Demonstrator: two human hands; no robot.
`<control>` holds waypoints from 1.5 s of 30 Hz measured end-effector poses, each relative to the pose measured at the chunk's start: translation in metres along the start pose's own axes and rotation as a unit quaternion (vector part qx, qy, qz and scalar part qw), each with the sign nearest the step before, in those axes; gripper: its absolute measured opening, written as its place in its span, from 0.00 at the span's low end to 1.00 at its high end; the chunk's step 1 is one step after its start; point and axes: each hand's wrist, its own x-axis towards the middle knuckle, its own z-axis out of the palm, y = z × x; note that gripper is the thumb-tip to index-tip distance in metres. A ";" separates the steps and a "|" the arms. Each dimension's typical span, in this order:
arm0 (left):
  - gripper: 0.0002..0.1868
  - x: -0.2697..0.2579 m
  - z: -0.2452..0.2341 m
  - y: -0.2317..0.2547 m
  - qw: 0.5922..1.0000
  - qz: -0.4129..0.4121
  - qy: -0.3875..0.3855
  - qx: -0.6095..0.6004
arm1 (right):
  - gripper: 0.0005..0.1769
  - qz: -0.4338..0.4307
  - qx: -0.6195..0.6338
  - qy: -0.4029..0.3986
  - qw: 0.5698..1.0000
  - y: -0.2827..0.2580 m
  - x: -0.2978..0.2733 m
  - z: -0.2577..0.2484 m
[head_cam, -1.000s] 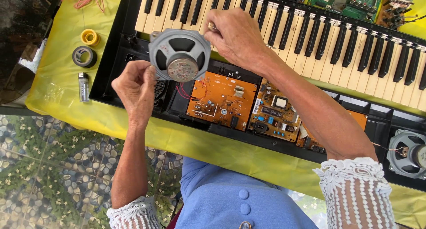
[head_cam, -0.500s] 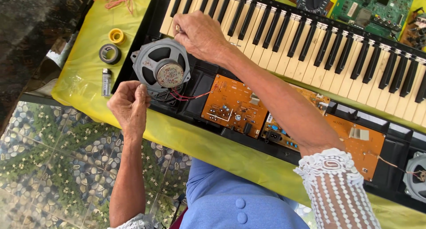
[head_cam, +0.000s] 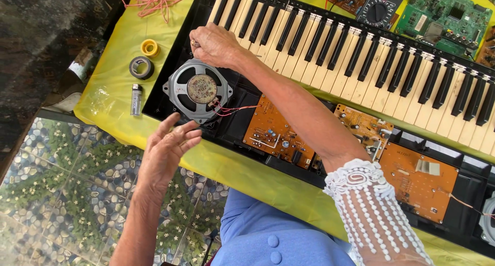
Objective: The person repairs an electronic keyboard by connecting wires to a speaker and circuit board. They use a lighter to heat a wire end and a screwdriver to adjust components inside the keyboard casing.
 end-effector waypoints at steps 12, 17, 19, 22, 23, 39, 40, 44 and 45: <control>0.33 -0.026 0.041 -0.019 0.972 -0.057 0.083 -0.211 | 0.10 0.046 -0.001 -0.111 0.993 -0.025 0.014 0.016; 0.28 -0.021 0.041 -0.049 0.984 0.000 0.007 -0.177 | 0.11 0.051 -0.007 -0.132 0.990 -0.028 0.021 0.028; 0.27 -0.018 0.043 -0.056 0.986 0.016 0.006 -0.165 | 0.15 0.076 -0.022 -0.126 0.989 -0.030 0.022 0.030; 0.29 -0.017 0.045 -0.057 0.992 0.028 -0.019 -0.120 | 0.14 0.099 -0.012 -0.130 0.986 -0.034 0.023 0.030; 0.29 -0.017 0.045 -0.056 0.992 0.029 -0.019 -0.120 | 0.14 0.098 -0.013 -0.131 0.986 -0.031 0.023 0.034; 0.35 -0.001 0.025 -0.051 0.993 -0.025 -0.066 -0.099 | 0.02 0.128 -0.114 0.024 0.985 -0.027 0.030 0.082; 0.36 -0.001 0.023 -0.050 0.993 -0.032 -0.068 -0.092 | 0.03 0.134 -0.110 0.027 0.984 -0.027 0.030 0.083; 0.38 0.002 0.023 -0.051 0.993 -0.032 -0.069 -0.088 | 0.08 0.139 -0.063 0.024 0.988 -0.025 0.028 0.075; 0.37 0.002 0.023 -0.051 0.992 -0.029 -0.061 -0.109 | 0.08 0.146 -0.058 0.023 0.987 -0.026 0.028 0.072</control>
